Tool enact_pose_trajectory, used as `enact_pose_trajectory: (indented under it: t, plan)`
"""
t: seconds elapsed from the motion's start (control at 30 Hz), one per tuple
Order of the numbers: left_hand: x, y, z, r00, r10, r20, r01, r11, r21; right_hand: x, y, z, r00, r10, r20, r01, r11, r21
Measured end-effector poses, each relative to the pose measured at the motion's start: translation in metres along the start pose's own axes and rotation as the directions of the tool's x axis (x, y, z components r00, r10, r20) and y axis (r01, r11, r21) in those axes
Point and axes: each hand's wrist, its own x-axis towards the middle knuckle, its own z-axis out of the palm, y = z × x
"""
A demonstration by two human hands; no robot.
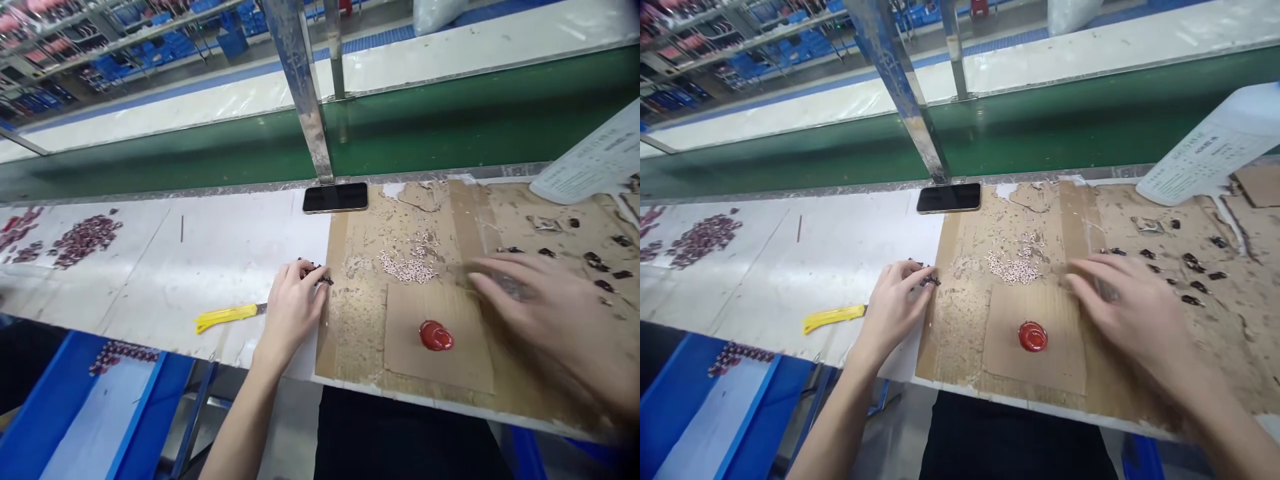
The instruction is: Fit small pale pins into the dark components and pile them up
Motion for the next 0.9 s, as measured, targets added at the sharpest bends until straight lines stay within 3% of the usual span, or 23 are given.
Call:
enact_pose_trajectory:
  t: [0.1, 0.23, 0.47, 0.63, 0.73, 0.83, 0.9]
  plan:
    - [0.001, 0.01, 0.001, 0.998, 0.046, 0.031, -0.047, 0.998, 0.044, 0.019, -0.021, 0.03, 0.972, -0.113, 0.204, 0.123, 0.992, -0.037]
    - [-0.001, 0.021, 0.006, 0.996, 0.059, 0.061, -0.064, 0.996, 0.068, 0.033, -0.035, 0.05, 0.941, -0.157, 0.301, 0.185, 0.98, -0.069]
    - [-0.013, 0.035, 0.012, 0.998, -0.004, 0.058, 0.004, 1.0, -0.002, 0.037, -0.038, 0.049, 0.961, -0.116, 0.25, 0.131, 0.99, -0.044]
    - [-0.02, 0.038, 0.019, 1.0, -0.011, 0.011, 0.012, 0.992, -0.129, 0.036, -0.036, 0.042, 0.99, 0.014, 0.143, -0.023, 0.998, 0.064]
    - [-0.024, 0.045, 0.013, 0.999, -0.014, -0.045, 0.002, 0.966, -0.259, 0.032, -0.035, 0.033, 0.986, 0.125, 0.108, -0.141, 0.977, 0.159]
    - [-0.026, 0.068, 0.001, 0.993, -0.013, -0.115, -0.043, 0.882, -0.47, 0.024, -0.04, 0.022, 0.948, 0.279, 0.153, -0.317, 0.864, 0.392]
    - [-0.025, 0.088, -0.006, 0.985, -0.011, -0.174, -0.106, 0.751, -0.652, 0.017, -0.05, 0.015, 0.873, 0.41, 0.265, -0.478, 0.61, 0.631]
